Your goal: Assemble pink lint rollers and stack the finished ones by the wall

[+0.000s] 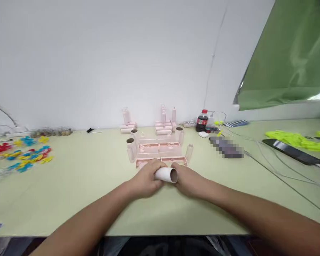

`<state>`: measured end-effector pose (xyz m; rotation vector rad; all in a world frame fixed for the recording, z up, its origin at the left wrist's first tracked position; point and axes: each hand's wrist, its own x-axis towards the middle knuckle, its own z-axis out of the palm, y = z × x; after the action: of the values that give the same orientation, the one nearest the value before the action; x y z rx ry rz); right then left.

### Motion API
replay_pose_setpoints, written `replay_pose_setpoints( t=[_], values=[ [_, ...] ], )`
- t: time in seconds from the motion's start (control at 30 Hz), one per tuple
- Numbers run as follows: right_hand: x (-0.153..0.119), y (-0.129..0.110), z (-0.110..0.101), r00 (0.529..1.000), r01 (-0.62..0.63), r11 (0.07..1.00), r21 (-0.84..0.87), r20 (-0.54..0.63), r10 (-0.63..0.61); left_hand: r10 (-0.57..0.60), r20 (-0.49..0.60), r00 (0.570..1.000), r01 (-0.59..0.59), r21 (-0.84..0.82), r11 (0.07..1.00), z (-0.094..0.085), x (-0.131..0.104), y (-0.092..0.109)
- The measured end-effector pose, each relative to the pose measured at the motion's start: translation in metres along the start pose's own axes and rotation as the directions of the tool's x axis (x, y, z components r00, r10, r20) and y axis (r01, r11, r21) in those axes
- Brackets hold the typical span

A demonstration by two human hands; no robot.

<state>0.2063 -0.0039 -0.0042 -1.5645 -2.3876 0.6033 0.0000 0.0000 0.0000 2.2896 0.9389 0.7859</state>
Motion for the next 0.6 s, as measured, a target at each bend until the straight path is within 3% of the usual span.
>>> replay_pose_setpoints(
  t=[0.13, 0.2, 0.3, 0.5, 0.6],
  values=[
    [-0.008, 0.000, -0.018, 0.948, 0.265, 0.963, -0.035, 0.194, -0.254, -0.012, -0.037, 0.999, 0.010, -0.039, 0.999, 0.004, 0.002, 0.002],
    [-0.017, 0.005, -0.028, 0.903, 0.329, 0.936, -0.126, 0.332, -0.273, 0.008, -0.046, 0.999, -0.011, -0.062, 0.998, 0.004, 0.002, 0.003],
    [-0.033, 0.013, -0.041, 0.875, 0.322, 0.929, -0.185, 0.433, -0.217, 0.010, -0.046, 0.999, -0.014, -0.088, 0.996, 0.003, 0.003, 0.004],
    [-0.046, 0.006, -0.052, 0.852, 0.351, 0.925, -0.145, 0.459, -0.251, -0.053, -0.068, 0.996, 0.043, -0.144, 0.989, 0.002, 0.000, 0.003],
    [-0.046, -0.003, -0.049, 0.883, 0.385, 0.917, -0.103, 0.330, -0.334, -0.099, -0.097, 0.990, 0.080, -0.183, 0.980, 0.004, 0.001, 0.003]
  ],
)
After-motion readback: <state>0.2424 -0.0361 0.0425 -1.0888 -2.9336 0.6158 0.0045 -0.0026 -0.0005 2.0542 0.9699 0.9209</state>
